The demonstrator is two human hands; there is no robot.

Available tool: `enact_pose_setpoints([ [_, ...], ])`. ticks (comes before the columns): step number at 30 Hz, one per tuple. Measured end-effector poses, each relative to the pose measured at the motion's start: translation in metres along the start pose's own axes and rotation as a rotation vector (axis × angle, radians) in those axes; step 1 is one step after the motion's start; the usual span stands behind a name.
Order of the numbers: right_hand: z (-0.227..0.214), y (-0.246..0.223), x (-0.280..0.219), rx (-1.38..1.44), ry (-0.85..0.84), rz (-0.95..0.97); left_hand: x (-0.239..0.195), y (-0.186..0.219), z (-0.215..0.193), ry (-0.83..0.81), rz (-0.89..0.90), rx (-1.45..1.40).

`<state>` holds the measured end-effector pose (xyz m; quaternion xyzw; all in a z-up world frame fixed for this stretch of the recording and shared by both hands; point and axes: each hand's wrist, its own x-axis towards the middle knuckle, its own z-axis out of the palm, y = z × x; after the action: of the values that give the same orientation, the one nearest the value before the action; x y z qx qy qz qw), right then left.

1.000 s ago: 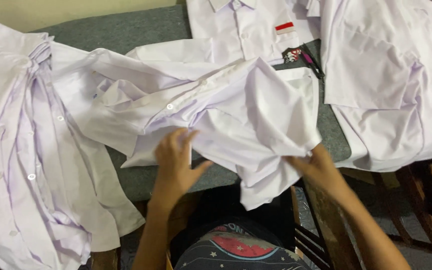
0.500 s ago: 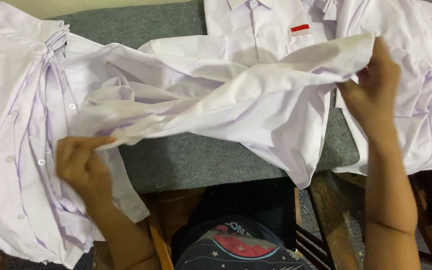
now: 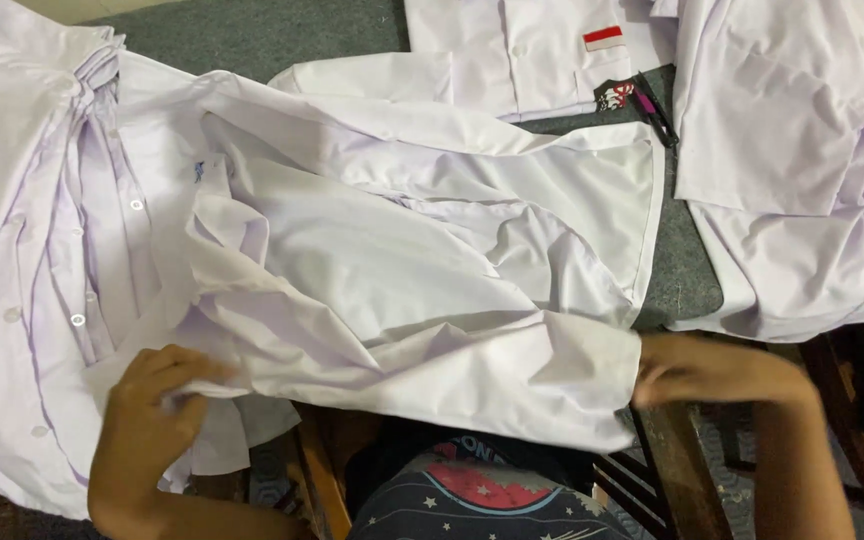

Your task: The person uses small scissors to trim loose threads from the collar, cuffs, and hem of a white shirt. They repeatedly turn the shirt inside out and smooth the fabric to access different areas, then fold the shirt at the end.

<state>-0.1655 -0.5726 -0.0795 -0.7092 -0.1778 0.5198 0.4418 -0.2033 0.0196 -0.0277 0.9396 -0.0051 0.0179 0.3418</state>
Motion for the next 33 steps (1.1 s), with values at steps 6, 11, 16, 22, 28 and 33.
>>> enact_pose_setpoints([
  [6,-0.037,-0.018,0.008,0.092,1.05,0.217,0.036,0.04,0.0,-0.204,0.253,-0.243],
  [11,-0.054,-0.068,0.038,-0.136,1.131,0.393,0.112,0.068,0.015,-0.228,0.198,0.055],
  [16,-0.101,0.005,0.073,-0.153,1.144,0.282,0.205,0.085,0.034,-0.217,0.51,0.191],
  [22,-0.071,-0.065,0.058,0.22,0.963,0.075,0.308,0.054,0.089,-0.194,0.463,0.429],
  [28,-0.039,-0.061,0.07,-0.254,0.678,0.43,0.352,0.034,0.115,-0.269,0.32,0.623],
  [33,-0.048,-0.059,0.049,-0.378,1.025,0.26,0.353,0.022,0.108,-0.117,0.375,0.508],
])
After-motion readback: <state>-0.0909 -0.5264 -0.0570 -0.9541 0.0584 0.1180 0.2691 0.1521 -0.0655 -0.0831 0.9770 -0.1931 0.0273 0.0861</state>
